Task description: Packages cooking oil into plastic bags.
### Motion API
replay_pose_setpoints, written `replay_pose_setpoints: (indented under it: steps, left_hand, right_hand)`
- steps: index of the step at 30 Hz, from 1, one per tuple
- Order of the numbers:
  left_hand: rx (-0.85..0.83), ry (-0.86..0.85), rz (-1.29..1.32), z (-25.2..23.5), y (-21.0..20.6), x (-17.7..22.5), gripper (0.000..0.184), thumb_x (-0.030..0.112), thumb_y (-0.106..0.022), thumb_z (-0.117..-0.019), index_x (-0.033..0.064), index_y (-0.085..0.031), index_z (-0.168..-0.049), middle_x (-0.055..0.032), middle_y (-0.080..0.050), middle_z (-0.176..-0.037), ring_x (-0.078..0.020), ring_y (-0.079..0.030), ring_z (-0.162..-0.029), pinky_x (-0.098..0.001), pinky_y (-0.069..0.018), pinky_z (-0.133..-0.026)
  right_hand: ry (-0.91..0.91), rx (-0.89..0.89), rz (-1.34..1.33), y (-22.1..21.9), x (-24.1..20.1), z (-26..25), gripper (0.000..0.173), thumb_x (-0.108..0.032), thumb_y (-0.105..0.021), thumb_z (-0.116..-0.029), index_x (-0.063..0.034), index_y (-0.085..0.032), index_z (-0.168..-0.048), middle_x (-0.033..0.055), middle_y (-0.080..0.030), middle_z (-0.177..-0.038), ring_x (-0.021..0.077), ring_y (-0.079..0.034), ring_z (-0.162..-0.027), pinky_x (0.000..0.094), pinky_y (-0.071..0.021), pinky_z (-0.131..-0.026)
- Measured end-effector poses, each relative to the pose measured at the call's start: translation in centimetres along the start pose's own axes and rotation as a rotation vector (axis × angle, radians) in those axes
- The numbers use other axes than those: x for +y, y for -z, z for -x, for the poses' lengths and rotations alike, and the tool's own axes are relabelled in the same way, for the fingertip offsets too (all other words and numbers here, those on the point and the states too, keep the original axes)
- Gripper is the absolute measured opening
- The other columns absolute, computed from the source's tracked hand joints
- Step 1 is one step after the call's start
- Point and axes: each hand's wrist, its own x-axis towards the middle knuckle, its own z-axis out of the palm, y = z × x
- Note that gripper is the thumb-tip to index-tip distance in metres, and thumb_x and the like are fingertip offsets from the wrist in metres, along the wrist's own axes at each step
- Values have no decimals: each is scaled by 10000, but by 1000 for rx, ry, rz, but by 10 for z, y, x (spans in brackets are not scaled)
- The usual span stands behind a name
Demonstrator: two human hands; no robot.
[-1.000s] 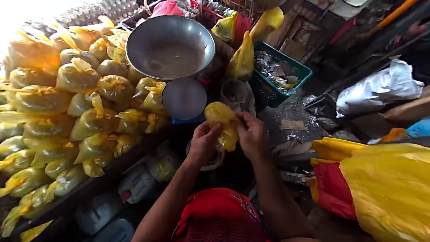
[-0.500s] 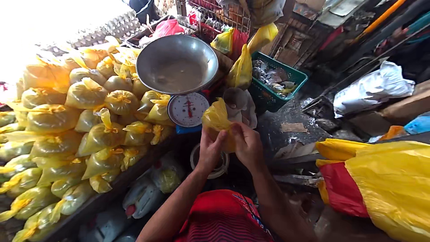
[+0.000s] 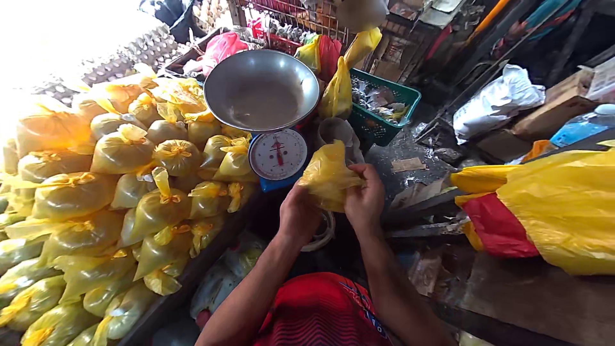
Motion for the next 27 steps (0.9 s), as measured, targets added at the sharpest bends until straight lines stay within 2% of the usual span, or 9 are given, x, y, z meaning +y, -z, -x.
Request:
replay_pose_setpoints:
  steps: [4, 7, 11, 12, 14, 17, 22, 25, 27]
  left_hand:
    - [-171, 227, 117, 1, 17, 30, 345, 371, -599, -941, 112, -679, -1154, -126, -715, -1080, -235, -705, -993, -453, -594, -868]
    - [-245, 207, 122, -8, 32, 47, 394, 452, -582, -983, 119, -694, -1161, -103, -720, -1088, -221, -706, -1005, -458, -593, -887]
    - [-293, 133, -26, -14, 33, 55, 705, 768, -395, -951, 177, -656, -1234, -65, -712, -1141, -198, -686, -1060, -459, -583, -907]
    - [-271, 128, -157, -11, 33, 50, 668, 739, -486, -936, 191, -630, -1288, -63, -713, -1146, -201, -690, -1047, -454, -592, -892]
    - [-261, 140, -464, -5, 29, 36, 575, 344, -773, -899, 128, -534, -1375, -128, -712, -1126, -248, -714, -991, -459, -619, -859]
    - [-227, 27, -1213, -13, 31, 8, 813, 198, -871, -791, 103, -427, -1465, -110, -676, -1192, -211, -692, -1051, -425, -605, -923]
    - [205, -438, -1693, -45, 58, -4, 898, 181, -851, -709, 147, -434, -1503, -146, -623, -1254, -293, -673, -1011, -490, -608, -793]
    - [162, -274, -1681, -29, 60, -22, 867, 293, -829, -810, 116, -393, -1537, -175, -605, -1341, -292, -699, -1030, -490, -615, -835]
    - [194, -220, -1697, -26, 73, -27, 759, 118, -766, -822, 165, -460, -1515, -189, -575, -1357, -307, -704, -987, -480, -624, -788]
  right_hand:
    - [-501, 59, -831, -9, -7, 9, 200, -69, -463, -1042, -77, -637, -1139, 67, -693, -1009, 167, -678, -898, 395, -594, -775]
    - [-670, -84, -1189, 3, -22, 16, 334, -246, -389, -1064, -131, -653, -1233, 64, -701, -1069, 182, -690, -953, 420, -599, -825]
    - [-482, -234, -793, 16, -19, 27, 379, -355, -473, -1057, -201, -599, -1380, 72, -685, -1173, 184, -677, -1003, 416, -591, -852]
    - [-394, -270, -599, 22, -15, 31, 461, -370, -584, -1009, -233, -531, -1446, 83, -674, -1191, 206, -679, -1014, 442, -597, -860]
    - [-244, -260, -151, 28, -11, 35, 749, -345, -797, -869, -241, -430, -1514, 85, -668, -1134, 226, -690, -967, 458, -625, -820]
    - [-78, 8, 443, 27, 0, 40, 690, -58, -768, -767, -85, -534, -1416, 159, -692, -995, 317, -693, -859, 547, -596, -739]
    - [-8, 91, 511, 12, 29, 53, 550, 30, -710, -721, 24, -585, -1256, 205, -651, -1113, 315, -684, -920, 492, -603, -757]
    - [-7, 51, 463, 0, 47, 59, 496, -67, -780, -780, 17, -582, -1227, 161, -699, -1014, 274, -710, -846, 474, -615, -737]
    - [-46, 19, 465, 10, 56, 51, 489, -14, -730, -763, 26, -584, -1228, 173, -695, -975, 309, -703, -831, 515, -600, -713]
